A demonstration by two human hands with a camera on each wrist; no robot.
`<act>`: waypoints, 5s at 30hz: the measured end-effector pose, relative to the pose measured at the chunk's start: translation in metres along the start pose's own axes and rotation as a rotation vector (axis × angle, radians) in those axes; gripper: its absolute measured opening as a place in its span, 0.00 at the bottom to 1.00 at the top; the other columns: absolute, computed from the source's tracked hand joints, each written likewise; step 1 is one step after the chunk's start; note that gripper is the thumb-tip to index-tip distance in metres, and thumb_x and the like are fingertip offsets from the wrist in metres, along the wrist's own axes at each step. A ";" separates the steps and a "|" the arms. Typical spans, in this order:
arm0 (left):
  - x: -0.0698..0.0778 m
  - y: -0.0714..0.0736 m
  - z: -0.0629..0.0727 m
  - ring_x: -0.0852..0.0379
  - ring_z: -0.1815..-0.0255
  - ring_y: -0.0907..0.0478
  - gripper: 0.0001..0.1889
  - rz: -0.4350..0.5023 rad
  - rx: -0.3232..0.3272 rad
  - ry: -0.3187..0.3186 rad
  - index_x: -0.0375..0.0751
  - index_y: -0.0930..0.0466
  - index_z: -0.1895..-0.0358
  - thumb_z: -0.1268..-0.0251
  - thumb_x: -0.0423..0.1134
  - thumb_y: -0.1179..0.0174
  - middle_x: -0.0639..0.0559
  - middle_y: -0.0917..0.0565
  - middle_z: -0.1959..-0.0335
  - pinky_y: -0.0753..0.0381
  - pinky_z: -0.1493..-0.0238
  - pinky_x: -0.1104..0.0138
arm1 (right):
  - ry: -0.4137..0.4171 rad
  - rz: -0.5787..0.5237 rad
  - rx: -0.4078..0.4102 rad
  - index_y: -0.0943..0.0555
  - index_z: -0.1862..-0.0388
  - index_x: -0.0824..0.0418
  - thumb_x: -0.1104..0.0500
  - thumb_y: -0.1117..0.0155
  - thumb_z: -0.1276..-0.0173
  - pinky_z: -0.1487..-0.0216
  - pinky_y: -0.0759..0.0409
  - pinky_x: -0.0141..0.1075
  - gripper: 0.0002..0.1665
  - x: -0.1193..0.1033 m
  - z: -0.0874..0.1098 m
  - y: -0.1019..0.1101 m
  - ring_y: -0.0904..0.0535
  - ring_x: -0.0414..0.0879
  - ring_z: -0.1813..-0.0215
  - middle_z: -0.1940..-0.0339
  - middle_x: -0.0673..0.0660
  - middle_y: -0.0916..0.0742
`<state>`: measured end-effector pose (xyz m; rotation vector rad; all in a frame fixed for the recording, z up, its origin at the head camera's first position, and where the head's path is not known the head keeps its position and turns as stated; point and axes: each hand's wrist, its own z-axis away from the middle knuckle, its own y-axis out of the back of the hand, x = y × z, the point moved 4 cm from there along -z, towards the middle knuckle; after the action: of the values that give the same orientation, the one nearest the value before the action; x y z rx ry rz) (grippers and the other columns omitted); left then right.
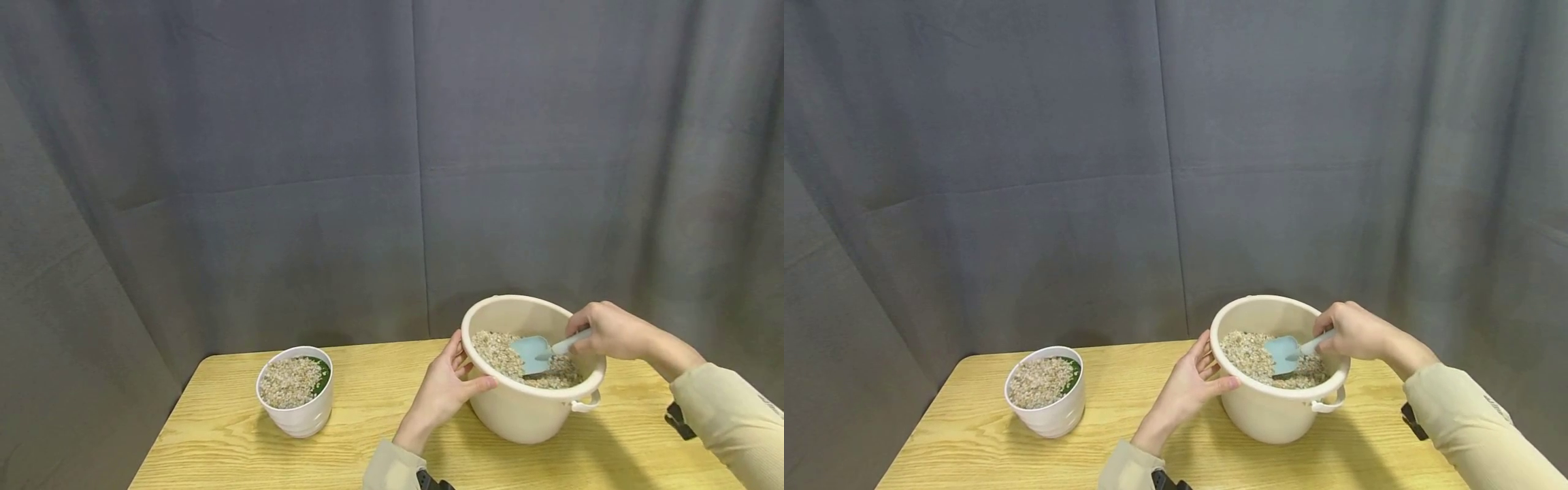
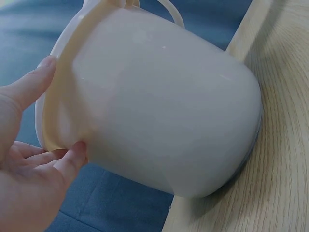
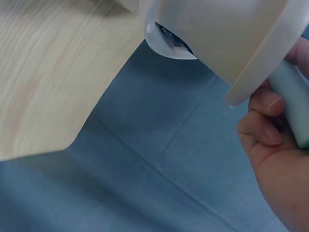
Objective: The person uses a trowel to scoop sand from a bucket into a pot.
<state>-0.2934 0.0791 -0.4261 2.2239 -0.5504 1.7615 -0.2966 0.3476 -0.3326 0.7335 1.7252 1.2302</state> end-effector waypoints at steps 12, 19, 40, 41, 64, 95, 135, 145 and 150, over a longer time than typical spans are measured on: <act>-0.004 -0.003 -0.002 0.51 0.30 0.36 0.54 -0.008 -0.002 -0.001 0.39 0.54 0.22 0.48 0.34 0.26 0.41 0.37 0.27 0.31 0.35 0.66 | -0.018 -0.146 0.036 0.13 0.72 0.51 0.61 0.24 0.47 0.74 0.23 0.31 0.06 0.008 0.003 -0.003 0.24 0.36 0.74 0.76 0.42 0.16; -0.003 -0.003 -0.004 0.51 0.28 0.38 0.54 0.014 -0.005 -0.021 0.39 0.54 0.22 0.49 0.33 0.26 0.41 0.38 0.26 0.33 0.34 0.67 | -0.035 -0.163 0.054 0.13 0.71 0.52 0.60 0.24 0.46 0.73 0.22 0.31 0.05 0.005 0.002 -0.002 0.23 0.39 0.72 0.75 0.43 0.15; -0.003 0.000 -0.001 0.48 0.29 0.37 0.54 0.024 -0.010 -0.013 0.39 0.55 0.22 0.48 0.34 0.26 0.40 0.39 0.26 0.31 0.36 0.67 | -0.046 -0.265 0.064 0.12 0.69 0.54 0.59 0.26 0.42 0.72 0.22 0.32 0.03 -0.006 0.005 -0.011 0.23 0.37 0.71 0.73 0.46 0.14; -0.002 0.001 -0.001 0.48 0.29 0.37 0.54 0.026 -0.010 -0.014 0.39 0.55 0.22 0.47 0.34 0.26 0.40 0.39 0.26 0.31 0.36 0.67 | -0.045 -0.270 0.066 0.12 0.68 0.54 0.59 0.26 0.41 0.73 0.21 0.32 0.03 -0.007 0.005 -0.011 0.23 0.37 0.71 0.73 0.46 0.14; -0.004 0.007 -0.002 0.52 0.30 0.35 0.55 -0.011 -0.007 0.003 0.42 0.55 0.21 0.47 0.36 0.26 0.42 0.40 0.25 0.30 0.37 0.69 | -0.225 -0.336 0.262 0.13 0.61 0.62 0.56 0.25 0.41 0.69 0.21 0.32 0.12 -0.006 0.030 -0.015 0.20 0.40 0.69 0.69 0.52 0.12; -0.003 0.011 0.001 0.52 0.31 0.33 0.54 -0.069 -0.011 -0.028 0.44 0.55 0.21 0.45 0.40 0.26 0.45 0.38 0.26 0.29 0.38 0.70 | -0.487 -0.240 0.550 0.11 0.63 0.58 0.49 0.25 0.41 0.72 0.32 0.34 0.14 -0.054 0.057 -0.037 0.27 0.44 0.66 0.69 0.54 0.13; 0.047 0.176 0.091 0.44 0.26 0.44 0.34 -0.189 0.228 -0.074 0.35 0.46 0.25 0.29 0.38 0.41 0.40 0.40 0.26 0.33 0.34 0.66 | -0.422 -0.332 0.665 0.11 0.62 0.60 0.53 0.23 0.43 0.68 0.27 0.26 0.14 -0.098 0.026 -0.038 0.24 0.37 0.66 0.67 0.54 0.12; 0.053 0.233 0.120 0.38 0.37 0.29 0.33 -0.388 0.406 0.008 0.36 0.41 0.27 0.29 0.43 0.40 0.34 0.39 0.28 0.27 0.39 0.62 | -0.312 -0.357 0.645 0.10 0.63 0.57 0.56 0.24 0.44 0.69 0.27 0.28 0.10 -0.119 -0.011 -0.050 0.22 0.41 0.69 0.69 0.50 0.11; 0.051 0.252 0.129 0.38 0.35 0.31 0.33 -0.386 0.447 0.025 0.38 0.41 0.27 0.29 0.45 0.41 0.36 0.41 0.26 0.29 0.46 0.79 | -0.268 -0.425 0.628 0.11 0.63 0.59 0.59 0.24 0.45 0.70 0.25 0.30 0.10 -0.128 -0.027 -0.063 0.21 0.43 0.69 0.69 0.51 0.11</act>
<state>-0.2811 -0.2079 -0.4167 2.3672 0.2986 1.8226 -0.2621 0.2072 -0.3480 0.7847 1.9156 0.2772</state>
